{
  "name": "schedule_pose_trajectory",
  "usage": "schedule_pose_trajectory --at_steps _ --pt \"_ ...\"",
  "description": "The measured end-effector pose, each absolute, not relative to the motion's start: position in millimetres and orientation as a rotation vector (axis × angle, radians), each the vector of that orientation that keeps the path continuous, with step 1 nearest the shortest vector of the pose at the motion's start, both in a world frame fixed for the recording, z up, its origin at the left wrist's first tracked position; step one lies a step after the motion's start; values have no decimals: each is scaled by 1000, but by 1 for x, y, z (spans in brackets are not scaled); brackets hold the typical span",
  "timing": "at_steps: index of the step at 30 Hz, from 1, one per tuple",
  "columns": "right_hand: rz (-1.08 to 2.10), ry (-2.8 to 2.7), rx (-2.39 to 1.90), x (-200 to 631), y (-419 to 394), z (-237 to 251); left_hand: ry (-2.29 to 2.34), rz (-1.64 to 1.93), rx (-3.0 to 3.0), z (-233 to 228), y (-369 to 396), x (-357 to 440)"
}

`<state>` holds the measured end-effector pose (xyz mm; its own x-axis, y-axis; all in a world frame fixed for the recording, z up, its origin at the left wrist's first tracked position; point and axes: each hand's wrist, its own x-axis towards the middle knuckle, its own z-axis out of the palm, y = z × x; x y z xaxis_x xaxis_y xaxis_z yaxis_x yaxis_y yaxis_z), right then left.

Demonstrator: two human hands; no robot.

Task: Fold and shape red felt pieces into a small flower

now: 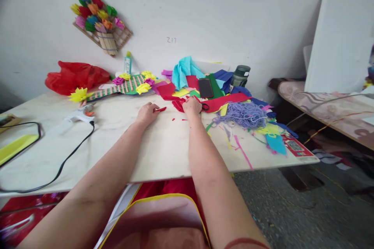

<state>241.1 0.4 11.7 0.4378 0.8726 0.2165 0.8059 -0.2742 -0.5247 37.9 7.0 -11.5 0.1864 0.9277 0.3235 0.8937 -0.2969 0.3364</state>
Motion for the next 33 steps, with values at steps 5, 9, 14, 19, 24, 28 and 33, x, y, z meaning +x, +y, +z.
schedule_pose_trajectory --at_steps 5,9,14,19,24,28,33 --pt "157 -1448 -2154 246 1 13 2060 685 2238 -10 9 32" --pt "114 -1534 -2152 245 -1 15 2084 710 2273 -6 5 34" --pt "-24 -1629 -2038 240 -2 16 2082 981 2268 -4 1 38" --pt "-87 -1732 -1977 235 0 12 2081 1066 2203 -4 1 38" --pt "-134 -1774 -1965 233 4 3 2050 1058 2173 -5 1 40" --pt "-183 -1776 -1978 231 6 -2 2009 1057 2175 -6 1 42" --pt "-253 -1777 -1960 229 4 -4 1979 1058 2161 -2 -4 44"
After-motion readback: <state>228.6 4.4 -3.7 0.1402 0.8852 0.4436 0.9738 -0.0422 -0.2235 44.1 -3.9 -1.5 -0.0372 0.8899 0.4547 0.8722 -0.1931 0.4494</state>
